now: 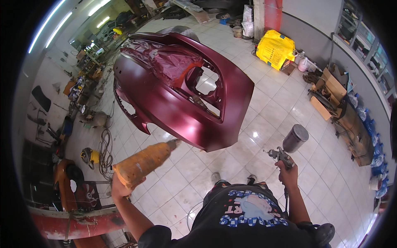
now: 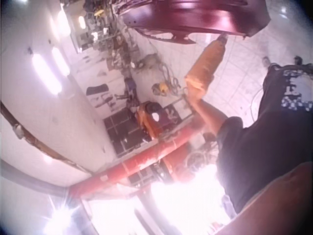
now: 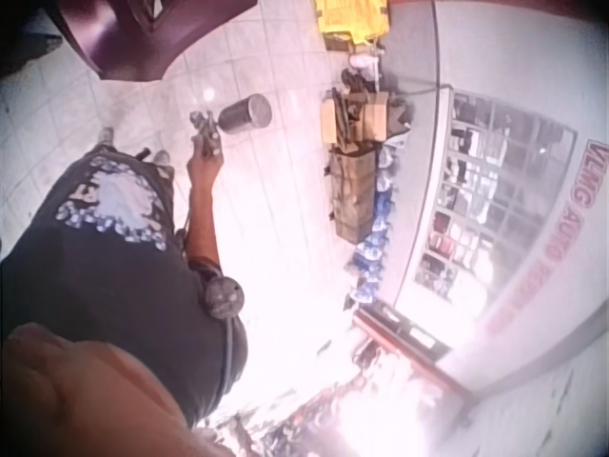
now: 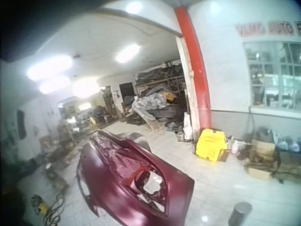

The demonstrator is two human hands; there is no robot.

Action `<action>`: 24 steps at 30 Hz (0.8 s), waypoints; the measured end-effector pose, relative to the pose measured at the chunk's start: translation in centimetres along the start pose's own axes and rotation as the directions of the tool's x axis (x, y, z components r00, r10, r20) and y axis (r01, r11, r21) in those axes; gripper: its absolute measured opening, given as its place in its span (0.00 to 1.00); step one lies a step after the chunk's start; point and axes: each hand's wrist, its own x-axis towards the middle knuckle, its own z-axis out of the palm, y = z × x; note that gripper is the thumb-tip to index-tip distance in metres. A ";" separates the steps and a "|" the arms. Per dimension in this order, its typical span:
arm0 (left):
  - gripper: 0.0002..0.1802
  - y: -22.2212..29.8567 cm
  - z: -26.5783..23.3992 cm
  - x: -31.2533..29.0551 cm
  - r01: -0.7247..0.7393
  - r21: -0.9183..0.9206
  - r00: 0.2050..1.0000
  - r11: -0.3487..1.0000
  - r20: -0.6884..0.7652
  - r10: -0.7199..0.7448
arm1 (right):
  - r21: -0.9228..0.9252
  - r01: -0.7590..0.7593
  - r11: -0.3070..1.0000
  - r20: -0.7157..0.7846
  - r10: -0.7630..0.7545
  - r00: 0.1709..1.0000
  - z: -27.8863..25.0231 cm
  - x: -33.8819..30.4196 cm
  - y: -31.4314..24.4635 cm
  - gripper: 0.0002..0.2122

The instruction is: The person uses a spray gun to apply paint to a maroon car bumper mounted on a stand. They move around the bumper to cover different areas and occasionally use a heat gun to assist with the process.

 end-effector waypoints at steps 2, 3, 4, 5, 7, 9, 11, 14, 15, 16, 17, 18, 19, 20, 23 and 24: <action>0.32 -0.1 0.9 0.1 -0.022 -0.032 0.999 0.999 0.033 0.023 | 0.005 0.002 1.000 -0.005 -0.002 1.000 0.1 0.1 -0.4 0.18; 0.34 -0.5 1.3 -0.1 -0.014 -0.183 1.000 0.983 0.006 0.015 | -0.001 0.002 1.000 -0.009 -0.002 1.000 0.2 0.0 -0.6 0.18; 0.35 -1.0 1.5 0.0 -0.019 -0.332 1.000 0.943 -0.018 0.014 | -0.006 0.001 1.000 -0.019 -0.001 1.000 0.1 -0.2 -1.0 0.18; 0.36 -2.8 1.9 -0.5 -0.008 -0.470 0.998 0.883 -0.059 -0.022 | -0.017 -0.008 1.000 -0.022 0.008 1.000 0.0 -0.3 -1.2 0.18; 0.37 -5.6 0.9 -1.9 0.059 -0.362 0.991 0.930 -0.092 -0.099 | -0.048 -0.021 0.999 0.007 0.021 1.000 0.2 -0.4 -1.1 0.18; 0.27 -5.6 0.3 -0.9 -0.074 -0.283 0.980 0.956 -0.200 0.017 | -0.034 -0.022 0.999 0.002 0.022 1.000 0.1 -0.3 -0.7 0.18; 0.22 -3.8 -0.9 1.0 -0.134 -0.257 0.963 0.957 -0.261 0.065 | -0.021 -0.023 1.000 -0.004 0.023 1.000 0.2 -0.4 -0.8 0.18; 0.22 -1.1 -1.8 3.4 -0.200 -0.169 0.910 0.965 -0.398 0.119 | -0.001 -0.019 1.000 -0.002 0.019 1.000 0.3 -0.5 -0.8 0.18; 0.33 -1.0 -2.2 4.3 -0.200 -0.135 0.890 0.971 -0.439 0.122 | 0.019 -0.016 1.000 0.002 0.016 1.000 0.4 -0.5 -0.6 0.18; 0.32 -0.6 -2.9 4.9 -0.223 0.017 0.878 0.975 -0.432 0.208 | 0.039 -0.013 0.999 0.005 0.013 1.000 0.5 -0.5 -0.4 0.18; 0.32 0.3 -3.7 5.9 -0.248 0.163 0.863 0.955 -0.411 0.294 | 0.041 -0.008 0.999 0.007 0.007 1.000 0.4 -0.6 -0.3 0.19; 0.31 1.1 -4.3 6.8 -0.268 0.306 0.846 0.914 -0.380 0.375 | 0.042 -0.001 0.999 0.011 0.000 1.000 0.4 -0.6 -0.3 0.19; 0.31 1.9 -4.4 7.6 -0.283 0.227 0.839 0.932 -0.411 0.355 | 0.043 0.006 0.999 0.015 -0.007 1.000 0.4 -0.6 -0.2 0.19; 0.30 2.8 -4.4 8.5 -0.300 0.150 0.833 0.942 -0.440 0.335 | 0.043 0.003 0.999 0.013 -0.003 1.000 0.4 -0.6 -0.2 0.19; 0.29 4.1 -5.3 10.2 -0.328 0.129 0.821 0.936 -0.451 0.351 | 0.042 -0.002 0.999 0.003 0.002 1.000 0.3 -0.7 -0.1 0.19; 0.29 4.5 -5.6 10.6 -0.335 0.159 0.817 0.929 -0.442 0.370 | 0.043 0.002 0.999 -0.005 -0.002 1.000 0.2 -0.8 -0.1 0.19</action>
